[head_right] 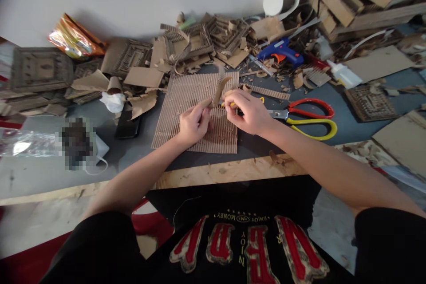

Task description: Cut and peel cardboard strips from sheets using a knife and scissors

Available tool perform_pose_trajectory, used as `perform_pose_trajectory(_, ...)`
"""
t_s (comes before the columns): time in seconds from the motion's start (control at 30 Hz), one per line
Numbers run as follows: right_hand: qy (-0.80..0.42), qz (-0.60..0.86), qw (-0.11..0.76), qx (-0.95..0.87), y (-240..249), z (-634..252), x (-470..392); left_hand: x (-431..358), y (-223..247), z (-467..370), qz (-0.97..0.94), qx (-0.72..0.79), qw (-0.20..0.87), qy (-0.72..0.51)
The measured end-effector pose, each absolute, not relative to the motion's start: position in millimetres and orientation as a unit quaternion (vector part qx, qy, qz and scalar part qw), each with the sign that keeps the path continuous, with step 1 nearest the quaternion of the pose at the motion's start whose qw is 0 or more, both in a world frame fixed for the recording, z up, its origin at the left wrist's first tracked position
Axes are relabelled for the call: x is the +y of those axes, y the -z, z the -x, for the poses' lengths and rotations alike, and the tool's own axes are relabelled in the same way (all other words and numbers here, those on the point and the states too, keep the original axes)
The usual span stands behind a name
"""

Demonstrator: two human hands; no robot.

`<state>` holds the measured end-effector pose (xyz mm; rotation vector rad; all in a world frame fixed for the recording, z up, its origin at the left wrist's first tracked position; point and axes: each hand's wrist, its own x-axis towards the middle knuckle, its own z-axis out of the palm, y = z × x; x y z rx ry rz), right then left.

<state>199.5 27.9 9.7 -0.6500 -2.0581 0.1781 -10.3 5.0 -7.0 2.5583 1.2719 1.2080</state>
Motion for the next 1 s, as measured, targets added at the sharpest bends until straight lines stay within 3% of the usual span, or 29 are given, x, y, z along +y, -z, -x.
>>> perform_pose_trajectory(0.17,-0.06,0.314,0.467,-0.825,-7.7,-200.3,27.5,4.2,6.8,9.0,-0.818,0.42,0.016,-0.393)
perform_pose_trajectory(0.5,-0.039,0.297,0.485,-0.822,-10.4,-194.0,23.5,6.2,9.0,8.0,-0.837,0.353,-0.1,-0.407)
perform_pose_trajectory(1.0,-0.074,0.28,0.49,-0.822,-12.0,-192.6,24.4,5.1,8.6,7.1,-0.853,0.34,-0.062,-0.39)
